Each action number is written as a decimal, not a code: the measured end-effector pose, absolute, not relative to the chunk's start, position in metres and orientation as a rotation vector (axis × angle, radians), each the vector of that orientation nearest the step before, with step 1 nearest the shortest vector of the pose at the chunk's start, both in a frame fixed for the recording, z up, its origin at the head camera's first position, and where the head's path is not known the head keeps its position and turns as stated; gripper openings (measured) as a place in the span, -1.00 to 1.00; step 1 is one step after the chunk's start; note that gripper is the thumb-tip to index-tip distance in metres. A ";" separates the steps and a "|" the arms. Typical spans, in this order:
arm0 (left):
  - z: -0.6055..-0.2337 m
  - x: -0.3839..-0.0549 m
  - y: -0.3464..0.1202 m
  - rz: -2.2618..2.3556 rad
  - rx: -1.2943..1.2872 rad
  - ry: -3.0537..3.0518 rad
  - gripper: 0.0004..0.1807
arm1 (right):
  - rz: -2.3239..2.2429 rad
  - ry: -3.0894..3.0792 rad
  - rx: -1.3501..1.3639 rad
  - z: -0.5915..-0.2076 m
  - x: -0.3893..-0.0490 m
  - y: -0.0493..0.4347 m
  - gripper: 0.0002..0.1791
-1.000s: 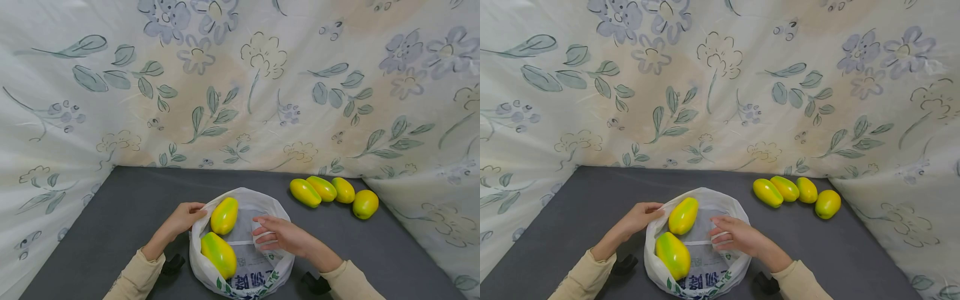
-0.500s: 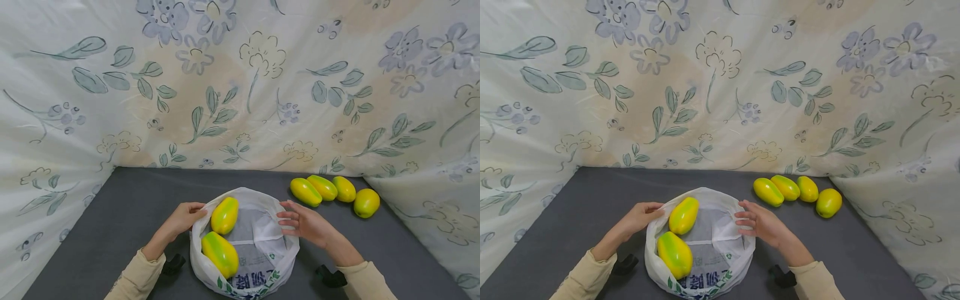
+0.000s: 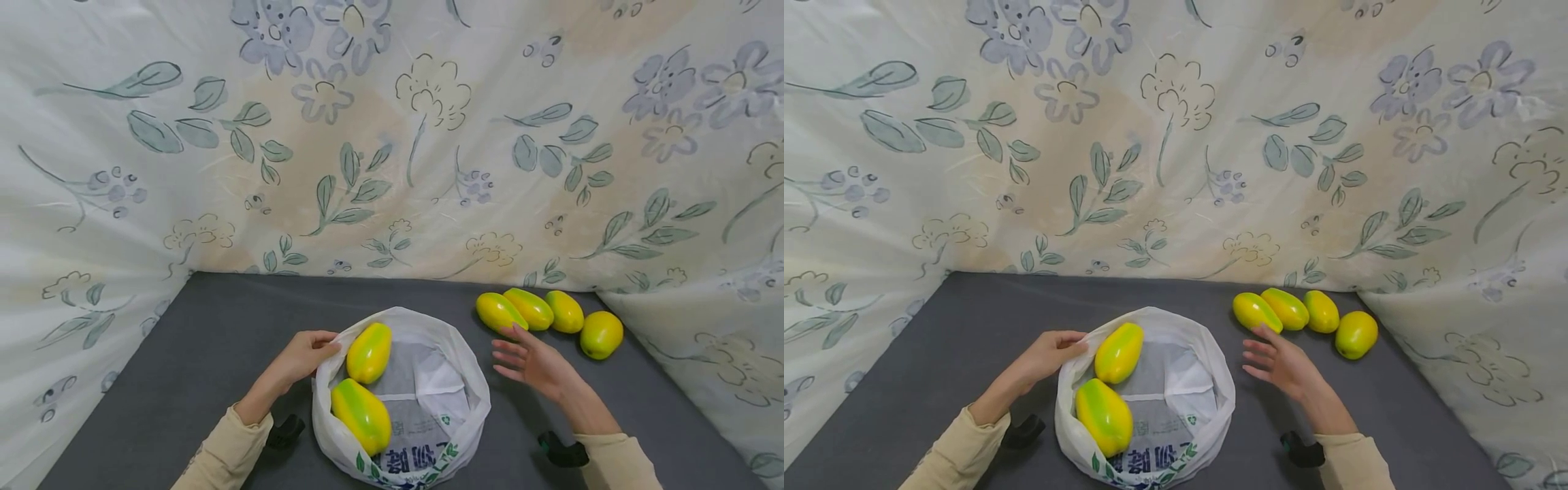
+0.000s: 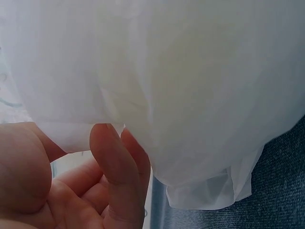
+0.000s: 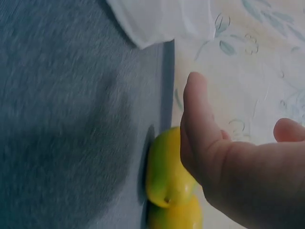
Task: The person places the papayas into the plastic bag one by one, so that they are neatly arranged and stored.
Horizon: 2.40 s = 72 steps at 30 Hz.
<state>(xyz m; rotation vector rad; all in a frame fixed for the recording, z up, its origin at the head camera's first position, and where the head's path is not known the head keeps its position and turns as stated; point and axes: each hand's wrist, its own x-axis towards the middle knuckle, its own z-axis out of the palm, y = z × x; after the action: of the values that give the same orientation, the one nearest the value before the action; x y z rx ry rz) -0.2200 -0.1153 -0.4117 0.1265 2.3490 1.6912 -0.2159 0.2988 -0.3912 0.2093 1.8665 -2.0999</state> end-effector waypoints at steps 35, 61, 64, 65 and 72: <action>-0.416 -0.221 -0.117 1.692 0.137 2.346 -0.63 | -2.383 1.667 0.691 -0.409 -0.251 0.330 -0.09; -0.416 -0.222 -0.114 1.680 0.123 2.355 -0.65 | -1.972 2.381 0.568 -0.423 -0.261 0.311 -0.02; -0.416 -0.223 -0.114 1.685 0.124 2.350 -0.64 | -1.968 2.410 0.563 -0.425 -0.262 0.310 -0.03; -0.416 -0.223 -0.114 1.687 0.124 2.350 -0.64 | -1.966 2.417 0.563 -0.426 -0.262 0.310 -0.03; -0.416 -0.222 -0.116 1.689 0.121 2.353 -0.64 | -1.974 2.420 0.619 -0.430 -0.264 0.308 -0.06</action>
<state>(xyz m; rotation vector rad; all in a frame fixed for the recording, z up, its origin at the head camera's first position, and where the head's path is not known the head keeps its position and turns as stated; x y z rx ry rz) -0.2220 -0.1158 -0.4161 0.1215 2.3526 1.6891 -0.2642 0.3084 -0.4297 0.6192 2.4203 -1.9739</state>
